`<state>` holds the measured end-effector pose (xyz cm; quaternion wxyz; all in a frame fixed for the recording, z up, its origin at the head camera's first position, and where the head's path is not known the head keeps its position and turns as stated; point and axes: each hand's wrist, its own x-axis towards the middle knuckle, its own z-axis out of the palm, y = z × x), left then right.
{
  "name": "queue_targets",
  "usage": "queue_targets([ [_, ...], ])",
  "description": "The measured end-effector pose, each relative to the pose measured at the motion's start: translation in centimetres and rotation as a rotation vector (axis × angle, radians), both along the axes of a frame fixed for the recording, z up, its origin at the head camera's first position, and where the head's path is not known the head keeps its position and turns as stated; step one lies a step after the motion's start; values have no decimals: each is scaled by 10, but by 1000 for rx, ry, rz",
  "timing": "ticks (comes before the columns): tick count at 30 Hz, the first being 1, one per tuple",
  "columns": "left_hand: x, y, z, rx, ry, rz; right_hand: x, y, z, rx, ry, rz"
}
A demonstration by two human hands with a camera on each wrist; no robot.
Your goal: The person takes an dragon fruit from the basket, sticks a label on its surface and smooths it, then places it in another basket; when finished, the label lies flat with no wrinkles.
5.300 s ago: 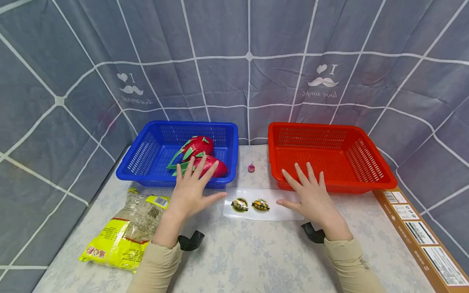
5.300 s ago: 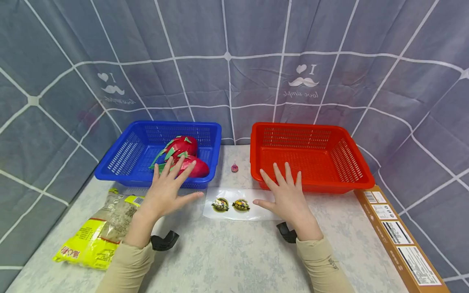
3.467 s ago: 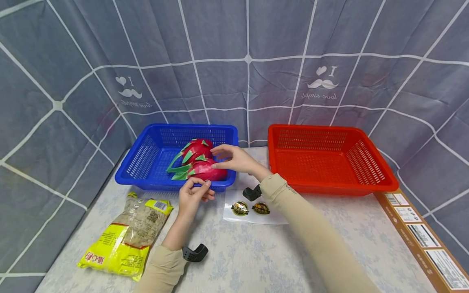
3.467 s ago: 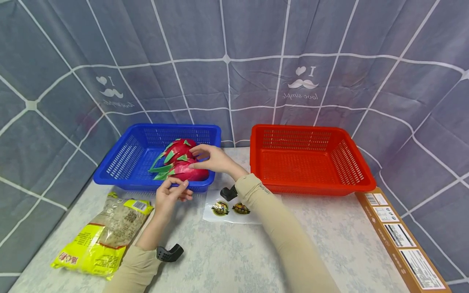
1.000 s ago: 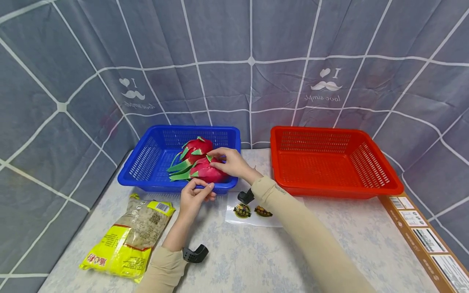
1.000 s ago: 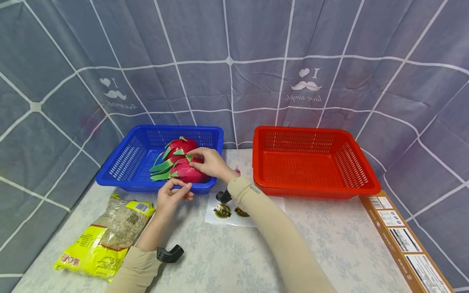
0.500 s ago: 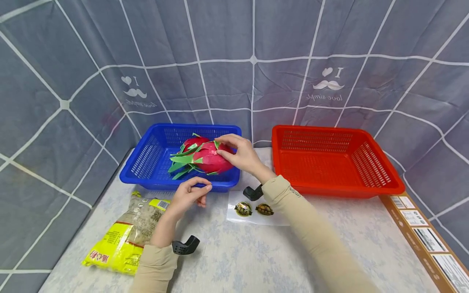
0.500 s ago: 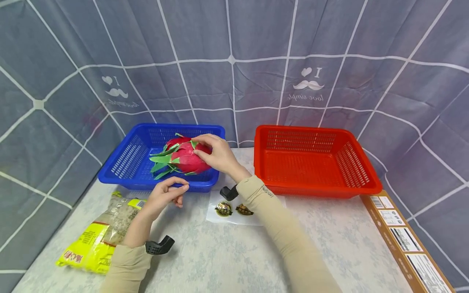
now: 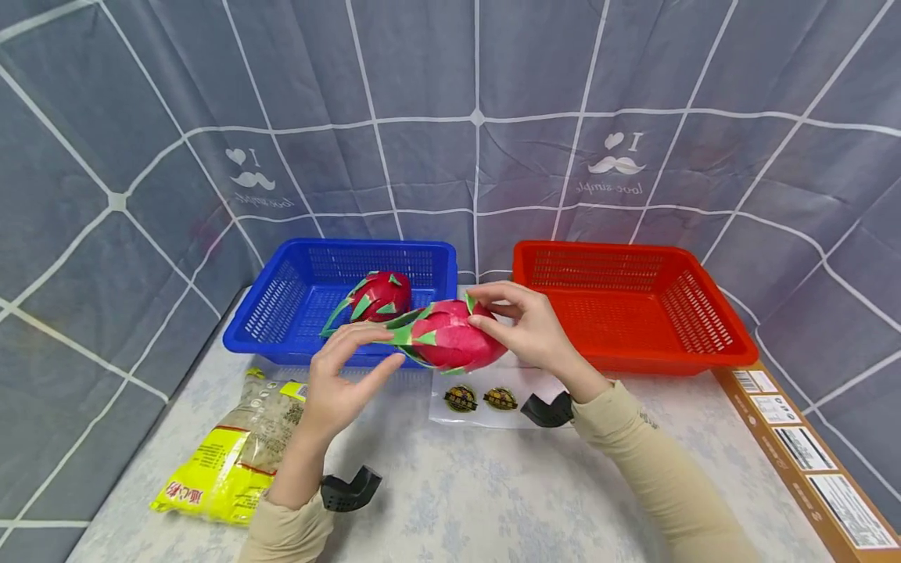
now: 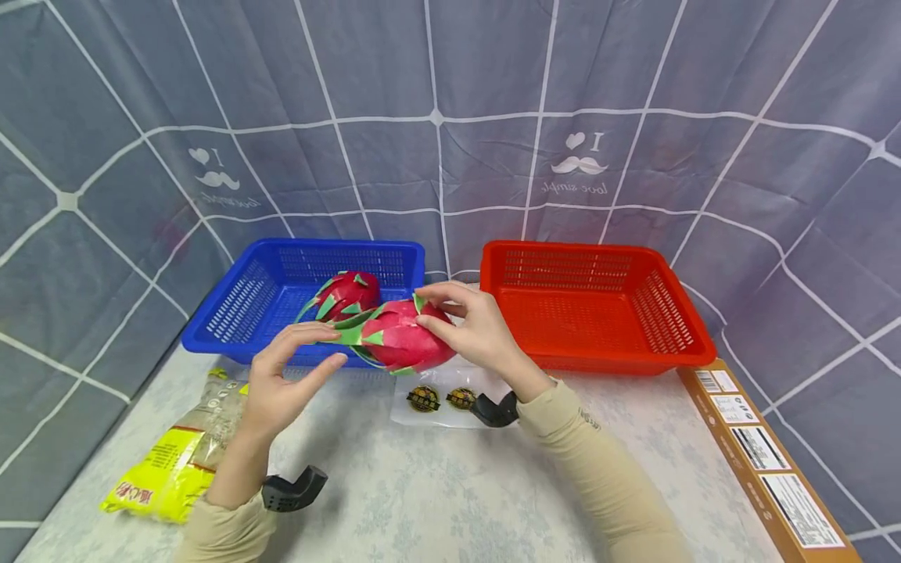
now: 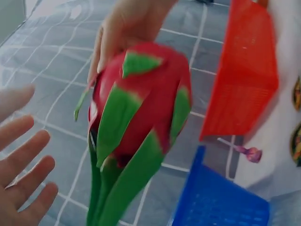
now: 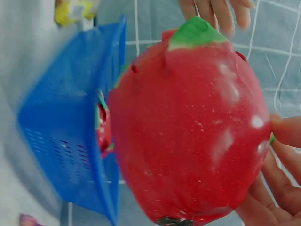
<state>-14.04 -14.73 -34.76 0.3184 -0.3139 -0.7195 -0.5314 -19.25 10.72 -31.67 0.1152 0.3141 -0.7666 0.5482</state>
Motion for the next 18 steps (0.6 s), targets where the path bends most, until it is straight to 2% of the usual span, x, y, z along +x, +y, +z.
queue_targets([
  [1, 0, 2, -1, -71, 14, 4, 6, 3, -4, 7, -12, 8],
  [3, 0, 6, -4, -218, -12, -11, 18, 9, -13, 23, -35, 24],
  [5, 1, 11, -9, -362, -100, -54, 29, 15, -22, 33, -70, 35],
  [7, 2, 17, -16, -469, -209, -111, 38, 20, -33, 49, -107, 38],
  [9, 1, 23, -22, -520, -310, -176, 45, 25, -43, 67, -147, 28],
  [12, -2, 30, -33, -529, -430, -277, 53, 33, -58, 96, -200, 10],
  [15, -7, 35, -45, -539, -517, -385, 58, 40, -72, 115, -256, 16],
  [18, -10, 39, -54, -568, -594, -465, 60, 45, -85, 125, -313, 52],
])
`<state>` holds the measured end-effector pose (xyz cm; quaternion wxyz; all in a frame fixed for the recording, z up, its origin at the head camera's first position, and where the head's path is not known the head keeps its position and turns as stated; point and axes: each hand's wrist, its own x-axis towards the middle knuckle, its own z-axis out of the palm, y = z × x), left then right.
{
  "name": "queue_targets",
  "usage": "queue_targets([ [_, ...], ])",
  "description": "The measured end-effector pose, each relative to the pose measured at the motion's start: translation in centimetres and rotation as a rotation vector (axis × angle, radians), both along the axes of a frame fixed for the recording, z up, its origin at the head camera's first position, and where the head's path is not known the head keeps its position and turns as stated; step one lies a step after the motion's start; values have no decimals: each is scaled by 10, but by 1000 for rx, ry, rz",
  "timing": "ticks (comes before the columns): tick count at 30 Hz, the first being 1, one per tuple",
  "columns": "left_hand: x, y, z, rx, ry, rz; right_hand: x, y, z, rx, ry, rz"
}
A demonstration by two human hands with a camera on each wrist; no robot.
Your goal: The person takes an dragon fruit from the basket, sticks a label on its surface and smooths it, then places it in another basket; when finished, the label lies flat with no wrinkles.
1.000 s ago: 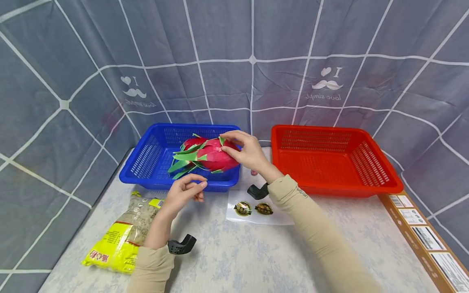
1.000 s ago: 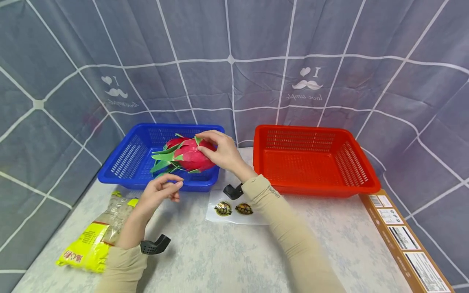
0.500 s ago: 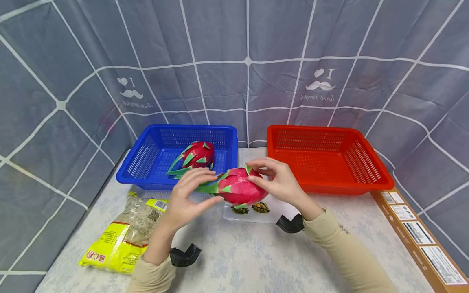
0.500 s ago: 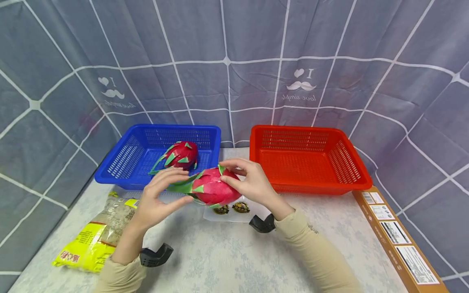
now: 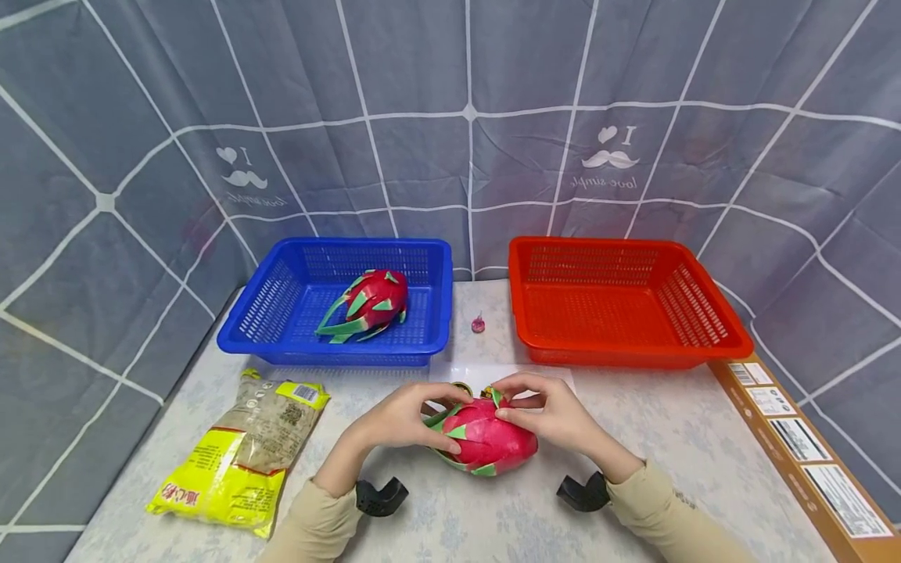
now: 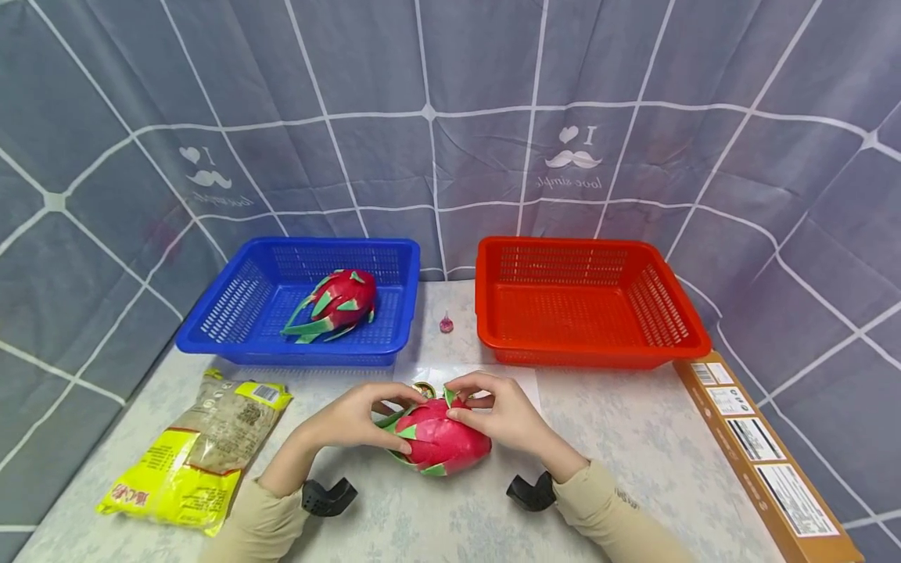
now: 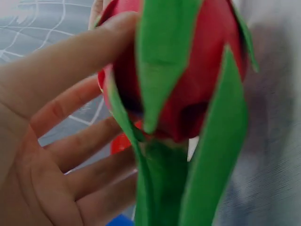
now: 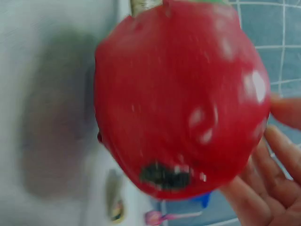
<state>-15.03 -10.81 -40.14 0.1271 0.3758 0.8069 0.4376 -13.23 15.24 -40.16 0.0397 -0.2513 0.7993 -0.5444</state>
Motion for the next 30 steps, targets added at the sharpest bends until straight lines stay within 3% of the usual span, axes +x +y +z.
queue_targets([
  [3, -1, 2, -5, -35, -39, -31, -1, 4, -10, -4, -23, 43],
  [10, 0, 0, -8, -65, -78, -101, -2, 11, -23, 86, 107, 197],
  [15, -2, -4, -8, -49, -155, -138, 0, 17, -27, 151, 38, 239],
  [20, -4, -7, -9, -28, -191, -146, -5, 22, -25, 114, -15, 265],
  [26, -7, -11, -10, 27, -224, -120, -22, 28, -16, 125, 8, 236],
  [30, -12, -11, -16, 139, -241, -18, -33, 28, -15, 129, -3, 148],
])
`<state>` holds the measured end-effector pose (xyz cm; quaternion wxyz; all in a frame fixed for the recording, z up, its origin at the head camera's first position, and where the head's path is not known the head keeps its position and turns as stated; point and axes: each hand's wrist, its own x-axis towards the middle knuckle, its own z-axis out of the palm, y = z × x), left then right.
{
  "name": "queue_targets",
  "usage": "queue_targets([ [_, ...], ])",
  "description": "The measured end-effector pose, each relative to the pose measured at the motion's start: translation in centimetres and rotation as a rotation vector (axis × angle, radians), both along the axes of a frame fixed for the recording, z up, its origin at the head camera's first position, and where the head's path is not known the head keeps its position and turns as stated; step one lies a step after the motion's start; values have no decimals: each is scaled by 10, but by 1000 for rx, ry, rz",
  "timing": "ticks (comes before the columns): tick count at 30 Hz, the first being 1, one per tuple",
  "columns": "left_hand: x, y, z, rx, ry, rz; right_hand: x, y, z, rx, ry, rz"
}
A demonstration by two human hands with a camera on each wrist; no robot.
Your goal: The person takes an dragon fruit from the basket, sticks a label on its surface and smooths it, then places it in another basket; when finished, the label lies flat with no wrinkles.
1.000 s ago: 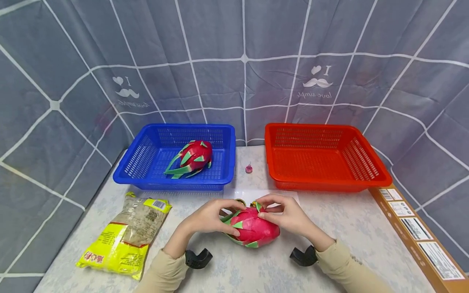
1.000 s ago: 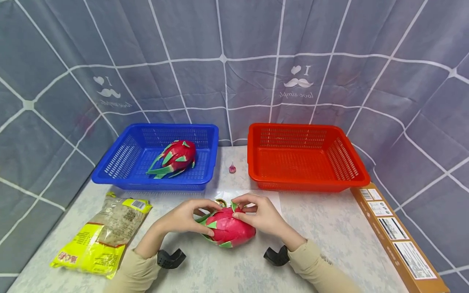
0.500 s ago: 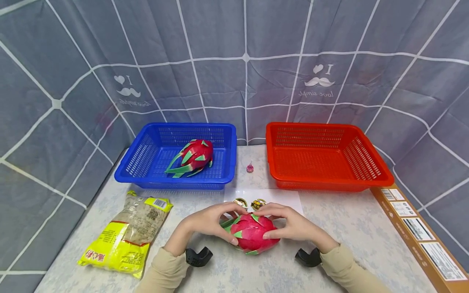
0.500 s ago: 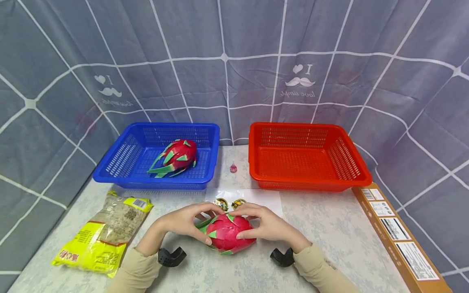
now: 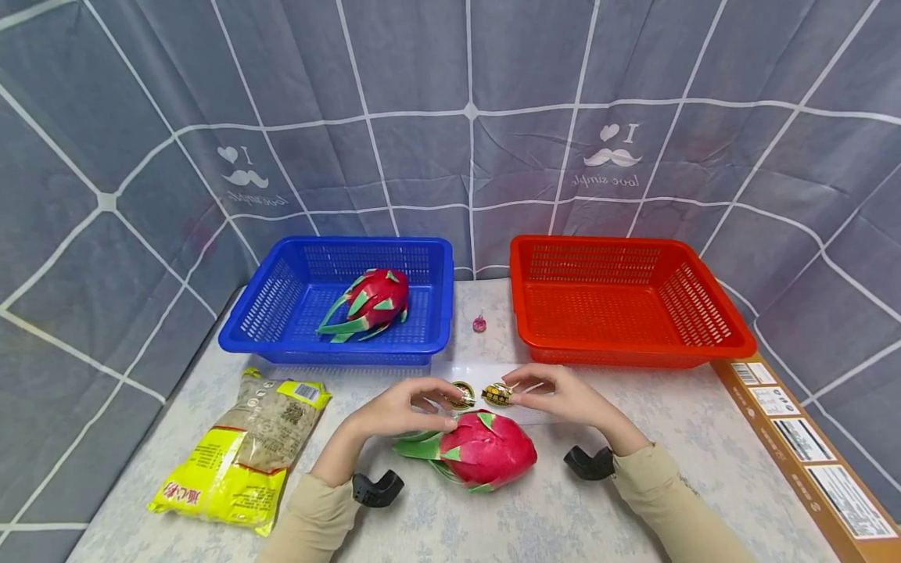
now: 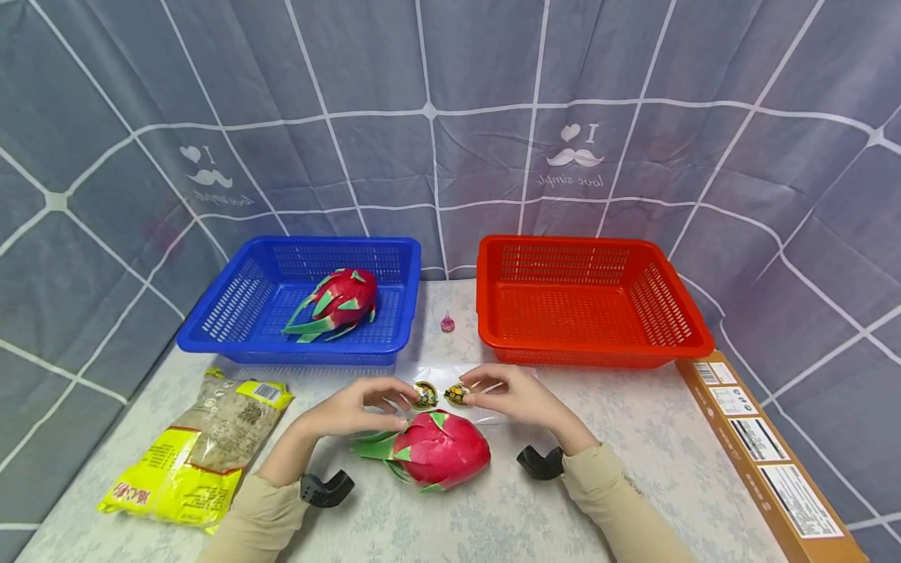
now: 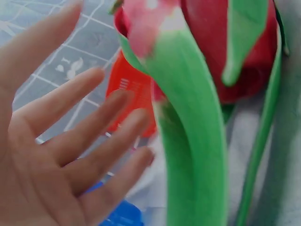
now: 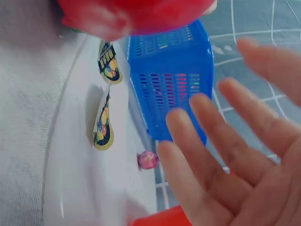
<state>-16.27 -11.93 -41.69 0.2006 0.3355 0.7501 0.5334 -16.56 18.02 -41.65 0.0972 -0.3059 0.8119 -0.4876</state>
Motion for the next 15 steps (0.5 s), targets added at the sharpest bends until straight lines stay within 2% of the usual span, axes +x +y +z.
queue_targets([
  [4, -5, -1, -9, 66, -8, 156, -10, -1, -8, -10, -46, -88],
  [6, -7, -2, -14, 80, -20, 194, -13, -1, -14, -1, -62, -118],
  [10, -12, -5, -23, 77, -50, 201, -18, 0, -25, 31, -96, -141],
  [15, -17, -8, -31, 17, -92, 180, -21, 0, -39, 58, -138, -158],
])
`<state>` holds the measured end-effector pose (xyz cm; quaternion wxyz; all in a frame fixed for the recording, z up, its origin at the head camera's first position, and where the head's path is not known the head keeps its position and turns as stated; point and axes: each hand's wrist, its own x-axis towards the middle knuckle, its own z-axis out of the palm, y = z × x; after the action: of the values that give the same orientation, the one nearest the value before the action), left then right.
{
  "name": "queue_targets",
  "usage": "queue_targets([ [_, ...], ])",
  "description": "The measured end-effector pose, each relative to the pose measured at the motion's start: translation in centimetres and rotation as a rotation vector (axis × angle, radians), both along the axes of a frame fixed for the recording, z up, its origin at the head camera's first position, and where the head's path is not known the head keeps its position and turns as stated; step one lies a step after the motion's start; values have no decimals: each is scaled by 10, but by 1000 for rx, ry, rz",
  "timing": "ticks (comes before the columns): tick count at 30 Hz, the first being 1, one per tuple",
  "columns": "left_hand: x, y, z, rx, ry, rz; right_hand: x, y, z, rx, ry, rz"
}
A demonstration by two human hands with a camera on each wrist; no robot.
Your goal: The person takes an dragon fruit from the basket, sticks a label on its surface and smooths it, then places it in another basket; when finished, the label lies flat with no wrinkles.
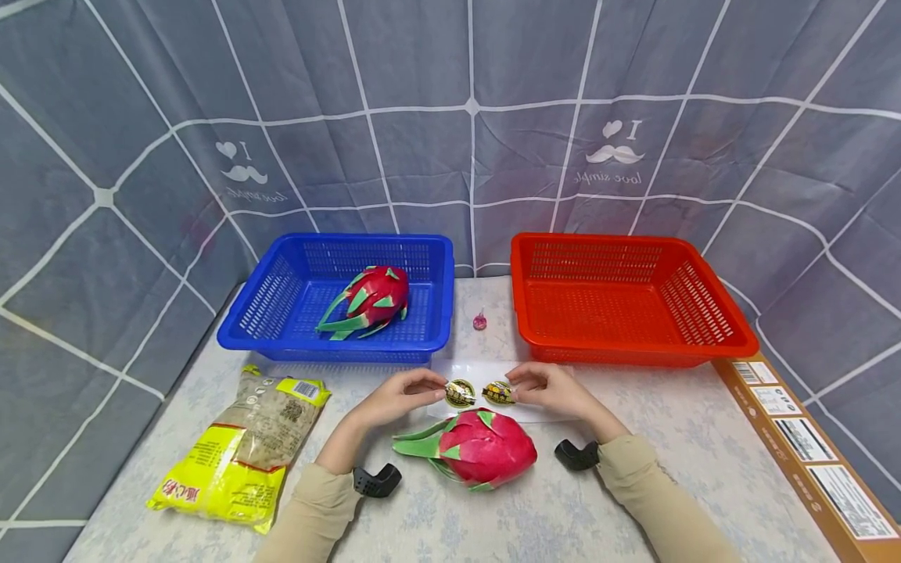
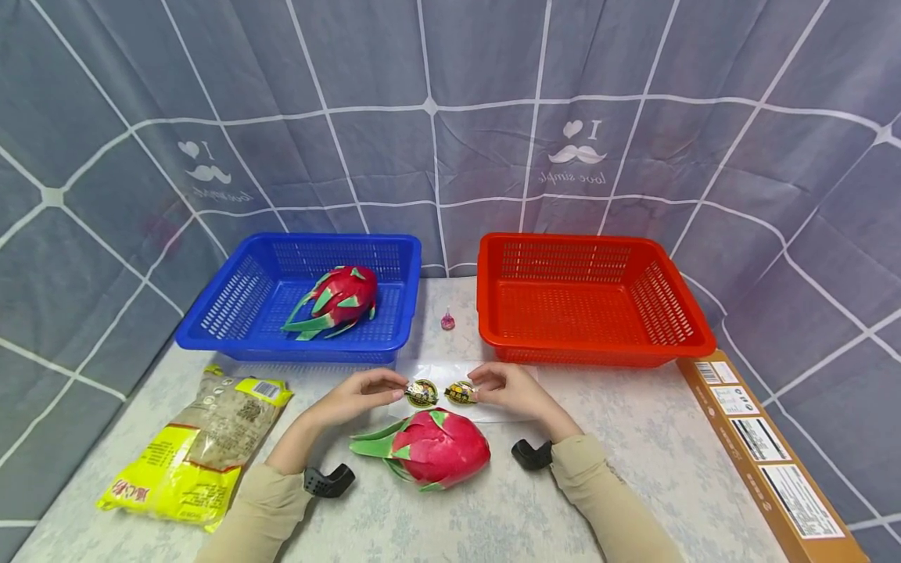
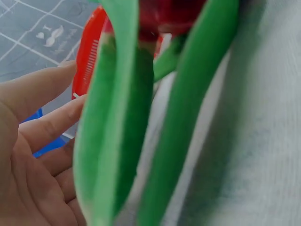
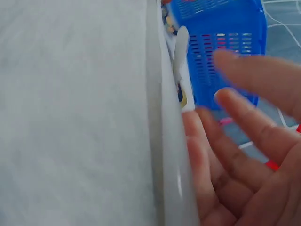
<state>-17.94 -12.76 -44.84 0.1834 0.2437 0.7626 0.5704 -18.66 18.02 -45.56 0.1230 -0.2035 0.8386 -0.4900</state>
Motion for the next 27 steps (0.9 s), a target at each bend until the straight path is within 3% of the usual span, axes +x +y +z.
queue_targets([
  [6, -2, -1, -6, -34, -21, -45, 0, -3, -8, 39, 52, -50],
  [12, -3, 0, -9, -71, 15, -35, -1, -7, -17, 114, 187, -111],
  [19, -2, 0, -11, -47, -4, -28, 2, -13, -20, 228, 326, -144],
  [27, -1, 1, -9, -76, 39, -17, 3, -14, -18, 180, 288, -179],
])
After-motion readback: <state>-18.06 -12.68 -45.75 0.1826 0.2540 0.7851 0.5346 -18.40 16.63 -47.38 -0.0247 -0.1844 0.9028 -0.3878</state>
